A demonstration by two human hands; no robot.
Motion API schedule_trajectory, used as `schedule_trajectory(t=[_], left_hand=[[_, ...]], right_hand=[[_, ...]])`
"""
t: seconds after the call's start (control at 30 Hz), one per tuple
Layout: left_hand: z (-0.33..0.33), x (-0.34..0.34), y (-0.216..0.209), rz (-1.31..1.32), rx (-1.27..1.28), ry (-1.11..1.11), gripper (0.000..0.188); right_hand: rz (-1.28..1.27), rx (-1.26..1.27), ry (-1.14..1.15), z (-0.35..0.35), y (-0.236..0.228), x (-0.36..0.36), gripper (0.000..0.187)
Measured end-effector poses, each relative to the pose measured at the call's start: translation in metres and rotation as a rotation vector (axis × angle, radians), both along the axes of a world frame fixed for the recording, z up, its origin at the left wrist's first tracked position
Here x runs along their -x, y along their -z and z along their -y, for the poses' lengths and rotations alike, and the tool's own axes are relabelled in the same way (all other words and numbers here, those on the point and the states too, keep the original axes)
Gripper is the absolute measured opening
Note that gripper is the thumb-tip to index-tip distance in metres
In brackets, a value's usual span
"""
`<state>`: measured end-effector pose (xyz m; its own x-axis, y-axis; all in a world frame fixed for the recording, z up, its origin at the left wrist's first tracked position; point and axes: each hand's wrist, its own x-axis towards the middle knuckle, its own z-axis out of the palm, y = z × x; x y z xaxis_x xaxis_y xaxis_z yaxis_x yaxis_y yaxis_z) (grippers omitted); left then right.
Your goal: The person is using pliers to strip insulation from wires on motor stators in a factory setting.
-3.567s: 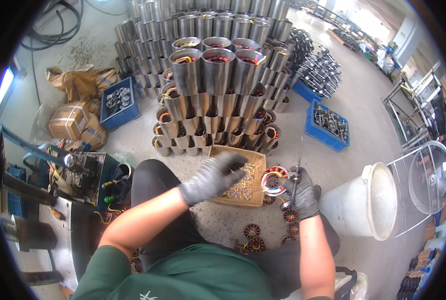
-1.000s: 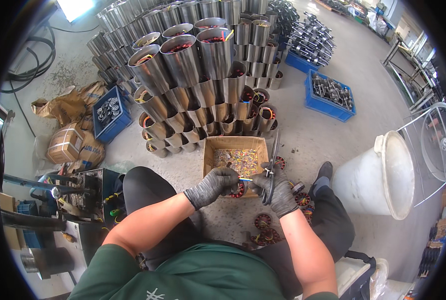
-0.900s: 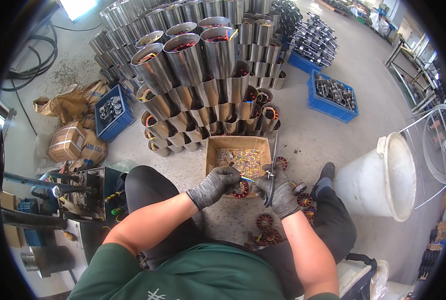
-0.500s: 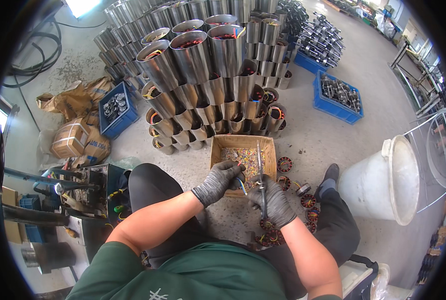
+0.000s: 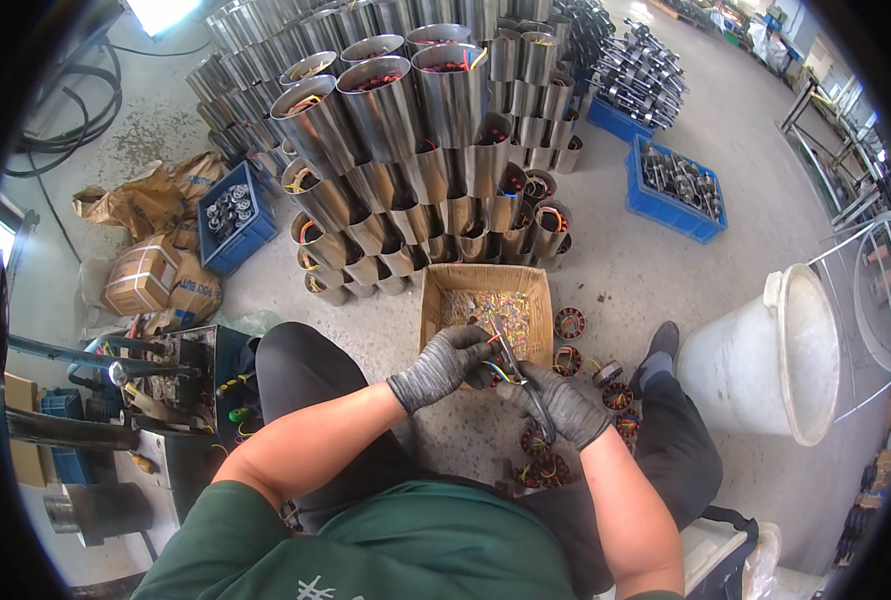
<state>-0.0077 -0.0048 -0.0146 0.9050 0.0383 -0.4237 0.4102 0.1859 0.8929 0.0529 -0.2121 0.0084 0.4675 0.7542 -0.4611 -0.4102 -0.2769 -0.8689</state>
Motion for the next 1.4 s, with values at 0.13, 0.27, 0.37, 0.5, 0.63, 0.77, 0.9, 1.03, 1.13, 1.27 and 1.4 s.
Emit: schedule_trajectory(t=[0.13, 0.27, 0.37, 0.5, 0.63, 0.77, 0.9, 1.03, 1.13, 1.27, 1.4], left_hand=[[0.000, -0.002, 0.011, 0.028, -0.115, 0.048, 0.023], [0.000, -0.001, 0.012, 0.046, -0.225, 0.104, 0.024], [-0.001, -0.001, 0.007, -0.057, -0.138, 0.129, 0.025], [-0.007, -0.001, 0.003, -0.041, -0.016, 0.168, 0.027], [-0.008, -0.001, 0.004, -0.006, -0.132, 0.237, 0.029], [-0.006, -0.002, 0.004, -0.020, -0.123, 0.115, 0.028], [-0.007, -0.003, -0.005, -0.046, -0.039, -0.026, 0.028], [-0.014, -0.004, -0.015, -0.182, -0.054, -0.099, 0.025], [-0.015, -0.003, -0.018, -0.157, -0.035, -0.124, 0.023], [-0.012, -0.002, -0.015, -0.087, -0.158, -0.019, 0.019], [-0.007, 0.000, -0.013, 0.049, -0.184, -0.001, 0.018]], right_hand=[[-0.041, 0.124, -0.042, 0.002, -0.011, -0.001, 0.036], [-0.006, 0.122, -0.050, -0.002, -0.019, 0.002, 0.030], [-0.226, 0.043, 0.100, -0.002, -0.009, 0.003, 0.026], [-0.354, 0.019, 0.262, -0.004, 0.014, -0.001, 0.019], [-0.226, 0.054, 0.373, 0.001, 0.014, -0.002, 0.025], [-0.357, 0.016, 0.477, 0.002, -0.008, 0.009, 0.035], [-0.309, -0.023, 0.529, 0.000, -0.022, 0.022, 0.040], [0.130, 0.073, 0.264, -0.004, -0.011, 0.028, 0.035], [-0.591, -0.018, 0.619, -0.008, 0.004, 0.029, 0.026], [-0.352, 0.025, 0.445, -0.008, 0.013, 0.026, 0.022], [-0.394, -0.031, 0.348, -0.006, 0.002, 0.023, 0.020]])
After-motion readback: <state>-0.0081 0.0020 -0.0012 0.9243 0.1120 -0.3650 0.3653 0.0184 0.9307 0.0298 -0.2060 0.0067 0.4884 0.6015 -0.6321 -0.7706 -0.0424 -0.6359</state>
